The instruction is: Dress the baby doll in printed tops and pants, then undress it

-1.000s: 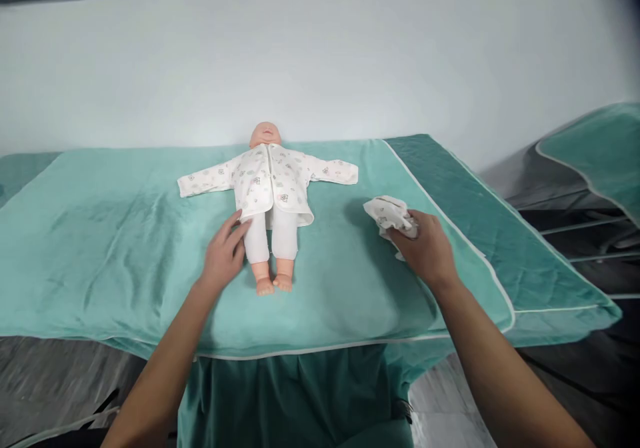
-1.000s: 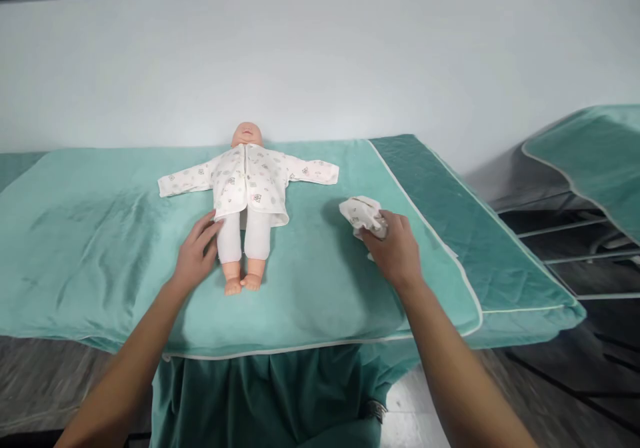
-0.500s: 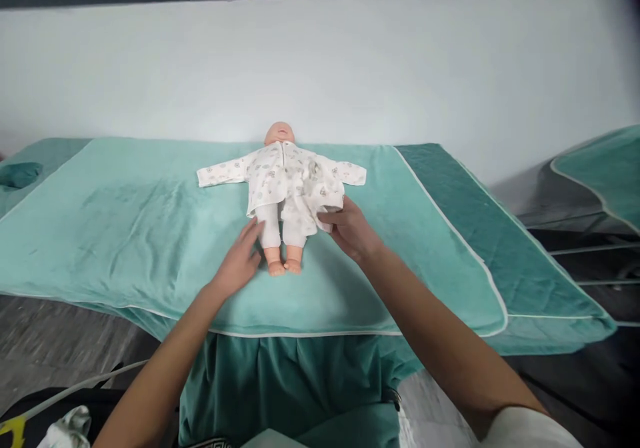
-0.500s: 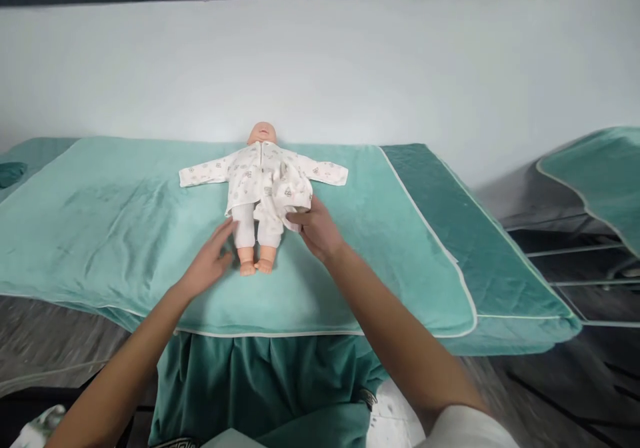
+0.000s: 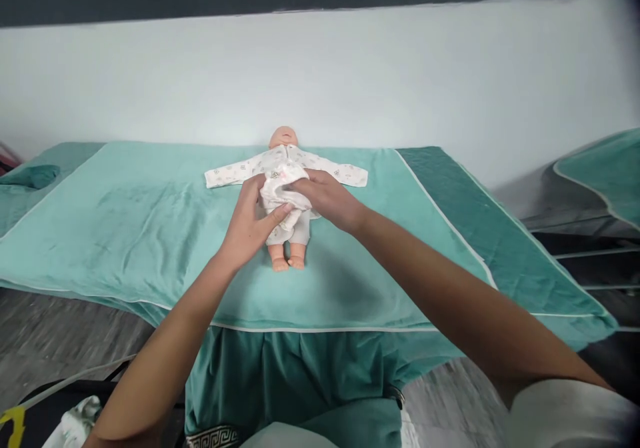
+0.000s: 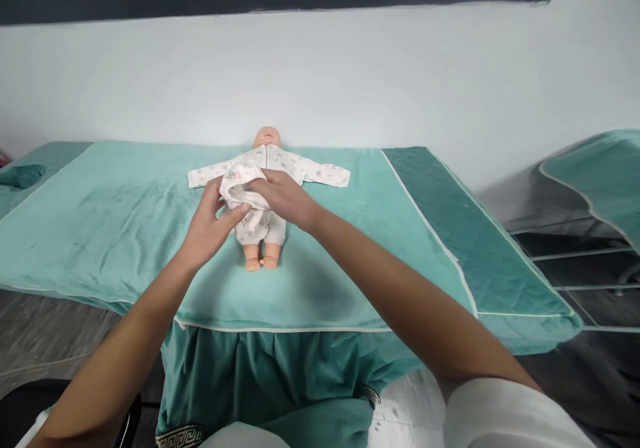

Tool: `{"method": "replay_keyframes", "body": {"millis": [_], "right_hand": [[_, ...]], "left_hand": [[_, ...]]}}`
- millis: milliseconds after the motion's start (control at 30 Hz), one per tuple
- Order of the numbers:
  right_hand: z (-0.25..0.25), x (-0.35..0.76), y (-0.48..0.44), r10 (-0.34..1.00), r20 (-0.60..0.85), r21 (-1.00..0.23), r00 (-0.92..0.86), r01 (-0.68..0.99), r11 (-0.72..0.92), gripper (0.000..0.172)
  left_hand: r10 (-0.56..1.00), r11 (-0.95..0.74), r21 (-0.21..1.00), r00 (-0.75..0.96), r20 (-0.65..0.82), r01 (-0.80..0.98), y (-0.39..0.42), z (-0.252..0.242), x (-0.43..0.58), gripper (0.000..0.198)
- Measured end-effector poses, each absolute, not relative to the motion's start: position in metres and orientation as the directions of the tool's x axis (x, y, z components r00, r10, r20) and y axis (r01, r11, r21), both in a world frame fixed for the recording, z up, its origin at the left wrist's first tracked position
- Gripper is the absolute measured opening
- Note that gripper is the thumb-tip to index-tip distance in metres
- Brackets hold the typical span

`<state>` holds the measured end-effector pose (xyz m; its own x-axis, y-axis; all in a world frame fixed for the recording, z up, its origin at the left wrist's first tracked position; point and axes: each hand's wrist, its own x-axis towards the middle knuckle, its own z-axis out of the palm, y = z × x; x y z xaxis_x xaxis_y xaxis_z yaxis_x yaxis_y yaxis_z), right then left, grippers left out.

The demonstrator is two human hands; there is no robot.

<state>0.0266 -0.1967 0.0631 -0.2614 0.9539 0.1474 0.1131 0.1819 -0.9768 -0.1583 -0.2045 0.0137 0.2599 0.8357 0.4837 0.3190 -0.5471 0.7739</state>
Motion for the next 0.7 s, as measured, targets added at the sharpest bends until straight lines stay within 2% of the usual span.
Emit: {"method": "replay_keyframes", "body": {"millis": [133,200,267,367,433,533,600,700], "right_hand": [[0.083,0.018,-0.199,0.926,0.238,-0.930,-0.293,0.207,0.305,0.021],[0.091,0.015,-0.197,0.915,0.314,-0.875,-0.252,0.298,0.382,0.017],[0.099,0.017,-0.193,0.888,0.417,-0.757,-0.192,0.467,0.456,0.015],[0.115,0.029,-0.186,0.815,0.555,-0.499,-0.165,0.718,0.486,0.024],[0.126,0.039,-0.186,0.772,0.586,-0.347,-0.246,0.785,0.513,0.035],[0.141,0.049,-0.197,0.672,0.554,-0.162,-0.491,0.729,0.665,0.044],[0.145,0.050,-0.207,0.596,0.508,-0.092,-0.621,0.650,0.755,0.043],[0.145,0.048,-0.217,0.573,0.464,-0.064,-0.675,0.620,0.782,0.039]], "left_hand": [[0.815,-0.579,0.720,0.238,0.529,0.383,-0.211,0.038,-0.155,0.054],[0.825,-0.550,0.706,0.161,0.541,0.445,-0.211,0.052,-0.155,0.040],[0.818,-0.524,0.684,0.077,0.570,0.507,-0.204,0.064,-0.161,0.028],[0.765,-0.544,0.654,-0.011,0.644,0.526,-0.187,0.082,-0.178,0.028],[0.756,-0.566,0.696,-0.059,0.652,0.442,-0.176,0.093,-0.192,0.036],[0.778,-0.592,0.777,-0.103,0.620,0.213,-0.169,0.109,-0.206,0.042],[0.771,-0.619,0.782,-0.129,0.623,0.074,-0.171,0.117,-0.208,0.043],[0.723,-0.688,0.723,-0.152,0.674,-0.066,-0.178,0.125,-0.202,0.042]]}}
